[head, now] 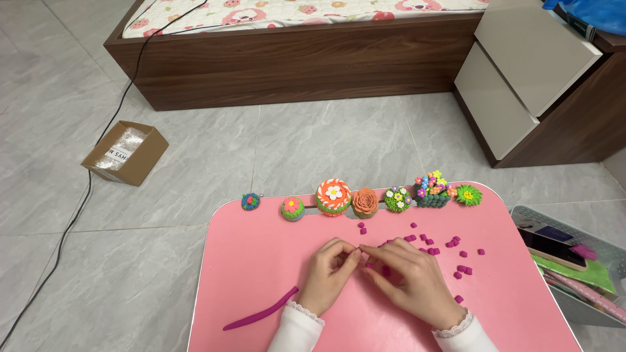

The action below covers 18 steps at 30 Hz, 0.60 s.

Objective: Cutting a long, thin roll of pink clay into small uniform pieces using scissors on a small table.

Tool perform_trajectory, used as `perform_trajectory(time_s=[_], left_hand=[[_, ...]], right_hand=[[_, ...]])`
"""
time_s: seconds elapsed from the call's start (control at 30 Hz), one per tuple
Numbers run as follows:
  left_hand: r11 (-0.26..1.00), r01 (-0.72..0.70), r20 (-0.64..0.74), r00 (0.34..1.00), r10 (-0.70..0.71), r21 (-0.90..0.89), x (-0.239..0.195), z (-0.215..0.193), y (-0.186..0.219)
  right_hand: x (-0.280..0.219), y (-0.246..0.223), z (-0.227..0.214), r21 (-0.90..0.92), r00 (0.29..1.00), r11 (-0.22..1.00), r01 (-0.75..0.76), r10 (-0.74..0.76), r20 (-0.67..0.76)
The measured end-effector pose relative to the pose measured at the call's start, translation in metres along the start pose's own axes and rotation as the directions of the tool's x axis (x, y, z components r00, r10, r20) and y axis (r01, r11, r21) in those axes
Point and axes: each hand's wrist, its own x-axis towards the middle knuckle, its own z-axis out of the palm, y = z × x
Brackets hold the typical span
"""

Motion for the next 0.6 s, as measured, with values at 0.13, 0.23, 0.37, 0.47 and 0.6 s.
perform_trajectory(time_s=[0.13, 0.23, 0.37, 0.47, 0.6], left_hand=[[1.0, -0.015, -0.039, 0.999, 0.015, -0.004, 0.001, 0.004, -0.01], [0.998, -0.022, -0.02, 1.0, 0.021, -0.053, -0.001, 0.003, -0.008], [0.998, -0.039, -0.061, 0.998, 0.036, -0.045, 0.0, 0.002, -0.012], [0.993, -0.052, -0.037, 0.998, 0.048, -0.102, 0.0, 0.003, -0.014], [0.995, -0.057, -0.028, 0.998, 0.055, -0.076, -0.001, 0.002, -0.012]], right_hand=[[-0.003, 0.001, 0.005, 0.049, 0.984, 0.984, -0.171, 0.173, -0.05], [-0.004, 0.005, 0.009, -0.064, 0.995, 0.993, -0.098, 0.099, 0.002], [-0.007, 0.011, 0.014, -0.189, 0.998, 0.982, 0.003, 0.011, 0.069], [-0.007, 0.01, 0.013, -0.137, 0.995, 0.99, 0.022, -0.009, 0.098], [-0.006, 0.009, 0.01, -0.153, 0.993, 0.987, 0.049, -0.033, 0.11]])
